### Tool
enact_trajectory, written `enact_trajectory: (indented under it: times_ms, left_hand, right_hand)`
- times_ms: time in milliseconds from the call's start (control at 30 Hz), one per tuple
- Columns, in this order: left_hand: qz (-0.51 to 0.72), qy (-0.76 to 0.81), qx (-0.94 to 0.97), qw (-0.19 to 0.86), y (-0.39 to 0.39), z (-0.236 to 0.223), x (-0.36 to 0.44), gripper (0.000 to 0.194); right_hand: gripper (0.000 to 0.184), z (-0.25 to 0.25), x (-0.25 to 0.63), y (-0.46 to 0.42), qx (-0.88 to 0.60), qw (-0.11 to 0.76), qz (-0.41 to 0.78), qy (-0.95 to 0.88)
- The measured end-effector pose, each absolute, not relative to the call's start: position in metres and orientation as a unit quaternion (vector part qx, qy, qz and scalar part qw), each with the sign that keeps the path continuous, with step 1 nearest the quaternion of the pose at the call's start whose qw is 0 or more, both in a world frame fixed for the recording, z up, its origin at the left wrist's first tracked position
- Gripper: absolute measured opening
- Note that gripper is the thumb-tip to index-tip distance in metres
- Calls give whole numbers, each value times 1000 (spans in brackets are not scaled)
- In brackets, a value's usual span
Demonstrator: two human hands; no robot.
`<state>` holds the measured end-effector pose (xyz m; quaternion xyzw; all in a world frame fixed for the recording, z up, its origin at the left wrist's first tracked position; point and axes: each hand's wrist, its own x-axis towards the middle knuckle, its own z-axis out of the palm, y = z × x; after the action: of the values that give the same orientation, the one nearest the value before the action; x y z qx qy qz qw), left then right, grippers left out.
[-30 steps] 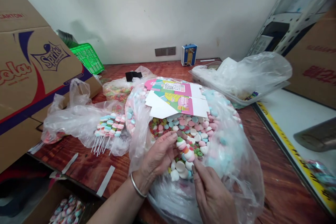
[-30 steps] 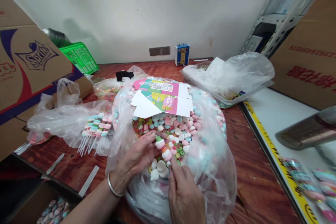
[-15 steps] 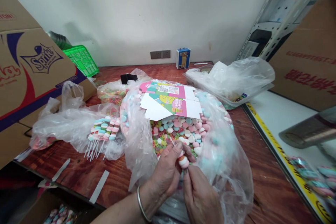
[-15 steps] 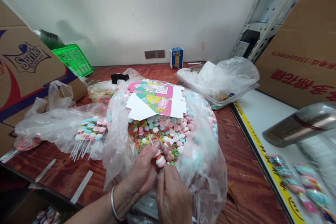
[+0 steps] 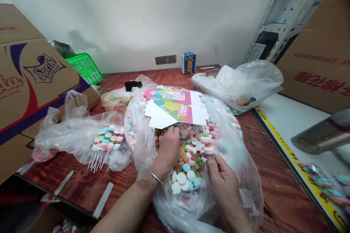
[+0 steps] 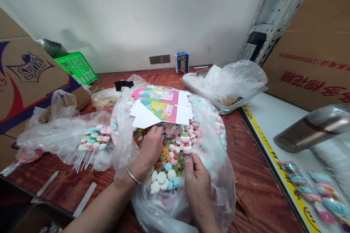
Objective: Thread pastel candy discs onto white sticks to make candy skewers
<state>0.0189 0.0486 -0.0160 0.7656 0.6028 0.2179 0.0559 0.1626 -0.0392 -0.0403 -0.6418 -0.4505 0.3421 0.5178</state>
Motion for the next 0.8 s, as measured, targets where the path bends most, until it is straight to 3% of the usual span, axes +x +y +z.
enact_trajectory:
  times_ms: [100,233,367,500,567,700,800]
  left_hand:
    - [145,630,763,-21,54,-18,21,19]
    - [192,632,751,-14,50,-14,19,17]
    - [323,602,716,147,51,-10,17,14]
    - [354,588,648,329,64,-15,24,17]
    - [342,596,665,292,71,-18,27,16]
    - [282,625,719,112,72,-21,27,15]
    - [222,648,726,62,67,-20,27,14]
  right_hand:
    - [38,-48,168,-42,-652,518,336,-441]
    - [38,-56,170,-45,-640,526,350,-438]
    - [41,-60,170,-43,-625,538,366,-431]
    - [41,-65,169,-42,-623,539,381,-421]
    - [41,-68,170,-42,-618,543,385,-418]
    - [40,-71,172,-42,-609,546,395,-418]
    - [40,-70,173,-42,-607,544,397,-422]
